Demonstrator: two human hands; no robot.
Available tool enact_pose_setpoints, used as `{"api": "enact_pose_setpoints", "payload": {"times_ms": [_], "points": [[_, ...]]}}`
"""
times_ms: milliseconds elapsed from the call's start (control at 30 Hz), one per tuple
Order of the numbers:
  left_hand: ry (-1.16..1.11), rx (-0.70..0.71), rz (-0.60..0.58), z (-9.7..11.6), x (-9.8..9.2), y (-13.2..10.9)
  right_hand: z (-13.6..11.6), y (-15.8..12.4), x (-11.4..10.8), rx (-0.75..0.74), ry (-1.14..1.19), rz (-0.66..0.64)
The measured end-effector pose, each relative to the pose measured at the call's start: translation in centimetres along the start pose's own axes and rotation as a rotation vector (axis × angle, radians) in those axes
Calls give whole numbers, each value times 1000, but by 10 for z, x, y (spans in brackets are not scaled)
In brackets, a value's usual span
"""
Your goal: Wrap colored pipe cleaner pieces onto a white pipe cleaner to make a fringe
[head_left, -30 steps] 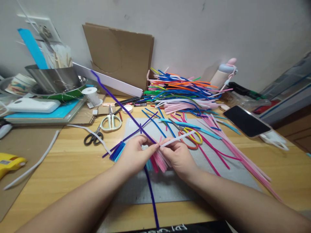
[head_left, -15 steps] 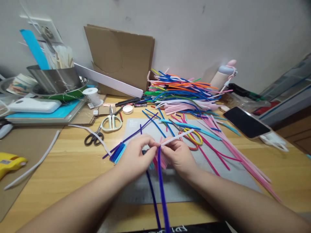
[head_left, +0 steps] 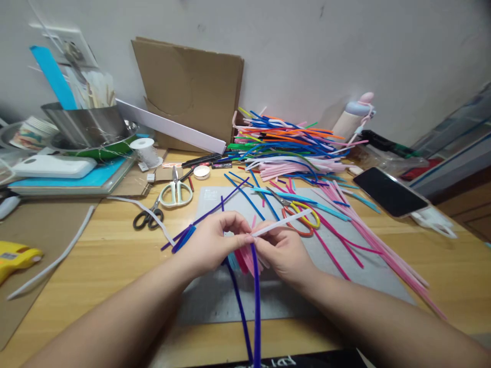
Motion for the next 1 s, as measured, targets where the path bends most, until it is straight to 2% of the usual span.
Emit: {"api": "enact_pose_setpoints", "payload": {"times_ms": [267,533,733,1000], "points": [[152,123,102,-1,-6,3,-4,-1,0,99,24,-45],[343,452,227,1,-7,2,0,-1,-5,329,162,1],[500,643,256,-2,-4,0,2,-4,-4,478,337,4],[546,640,330,-6,-4,1,2,-5,-3,615,480,-6]]}}
Point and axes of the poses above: each hand's wrist, its own y-axis towards the middle knuckle, its own x-axis out of the palm, z = x × y, the point moved 3 cm from there along y, towards the middle knuckle, and after that the axes turned 12 degrees about z, right-handed, at the moved point
